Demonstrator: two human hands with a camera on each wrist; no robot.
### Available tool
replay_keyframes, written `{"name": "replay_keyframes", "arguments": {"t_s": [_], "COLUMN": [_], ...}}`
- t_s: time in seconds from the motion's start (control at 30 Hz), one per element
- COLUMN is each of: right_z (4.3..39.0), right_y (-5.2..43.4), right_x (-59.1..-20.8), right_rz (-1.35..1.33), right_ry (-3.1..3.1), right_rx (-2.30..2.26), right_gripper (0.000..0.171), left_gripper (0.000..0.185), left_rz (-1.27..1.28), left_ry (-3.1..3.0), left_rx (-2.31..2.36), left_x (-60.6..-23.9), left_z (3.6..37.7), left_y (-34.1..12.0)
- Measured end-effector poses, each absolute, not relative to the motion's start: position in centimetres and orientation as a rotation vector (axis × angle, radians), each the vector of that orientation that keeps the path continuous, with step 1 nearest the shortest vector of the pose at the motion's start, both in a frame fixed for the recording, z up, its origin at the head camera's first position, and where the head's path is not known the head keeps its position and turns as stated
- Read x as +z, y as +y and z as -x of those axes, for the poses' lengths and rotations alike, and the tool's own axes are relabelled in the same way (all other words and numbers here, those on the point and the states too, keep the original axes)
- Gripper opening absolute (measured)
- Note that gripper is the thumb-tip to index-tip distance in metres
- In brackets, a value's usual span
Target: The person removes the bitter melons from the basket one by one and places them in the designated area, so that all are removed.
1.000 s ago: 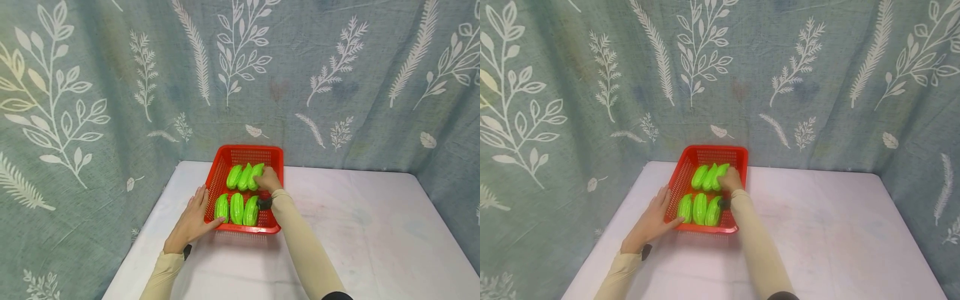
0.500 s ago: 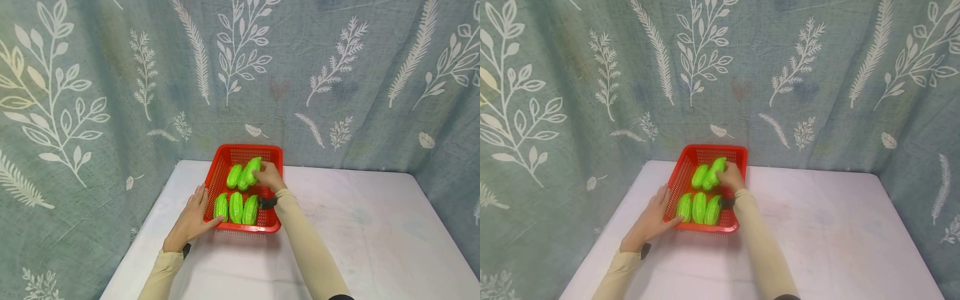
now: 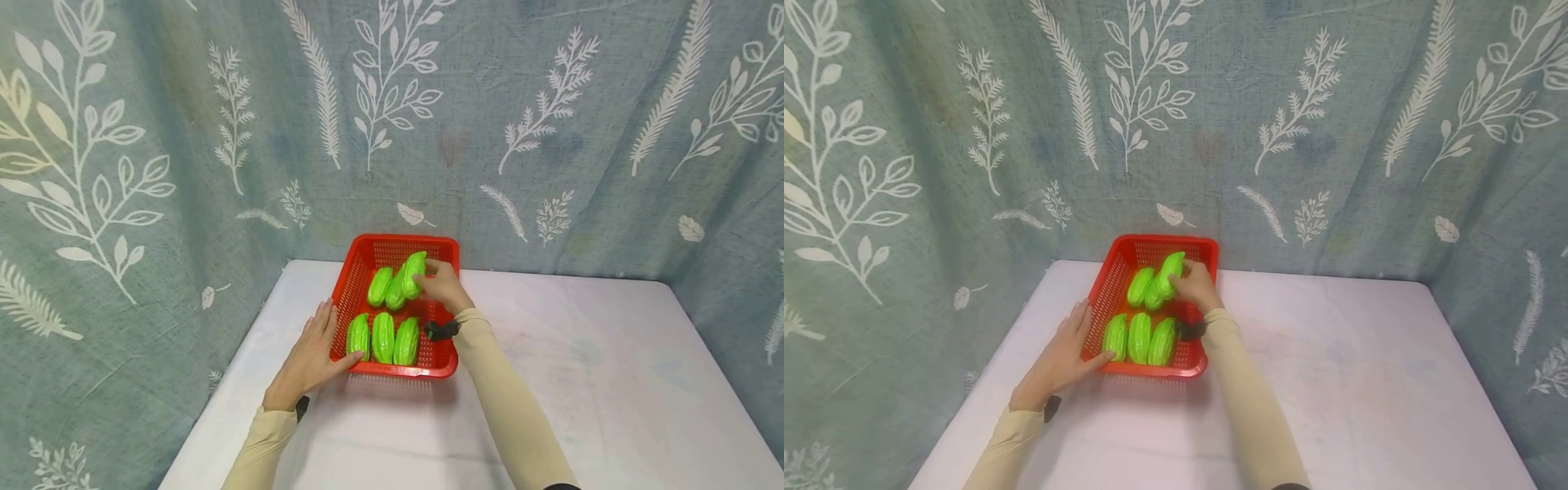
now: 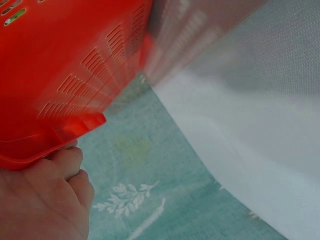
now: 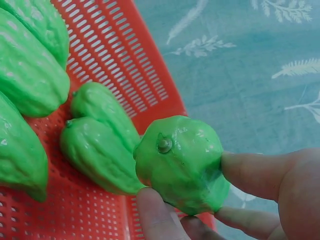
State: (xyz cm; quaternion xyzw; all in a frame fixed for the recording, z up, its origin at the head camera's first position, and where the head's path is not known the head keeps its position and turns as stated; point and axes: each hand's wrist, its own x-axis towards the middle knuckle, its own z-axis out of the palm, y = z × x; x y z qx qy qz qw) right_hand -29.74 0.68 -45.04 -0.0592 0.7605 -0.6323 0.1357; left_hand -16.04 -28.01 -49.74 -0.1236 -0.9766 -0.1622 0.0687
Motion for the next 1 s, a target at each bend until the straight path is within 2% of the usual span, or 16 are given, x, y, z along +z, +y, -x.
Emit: {"name": "replay_keyframes", "arguments": {"t_s": [1.0], "right_z": [28.0], "right_y": [4.8], "right_x": [-42.8], "right_rz": [0.242], "right_ry": [2.207], "right_rx": [-1.899], "right_gripper": [0.062], "left_gripper": [0.117], "left_rz": [0.367], "left_ry": [-2.970], "left_rx": [-0.522], "left_x": [-49.7], "left_z": [16.0], "left_y": [-28.1]}}
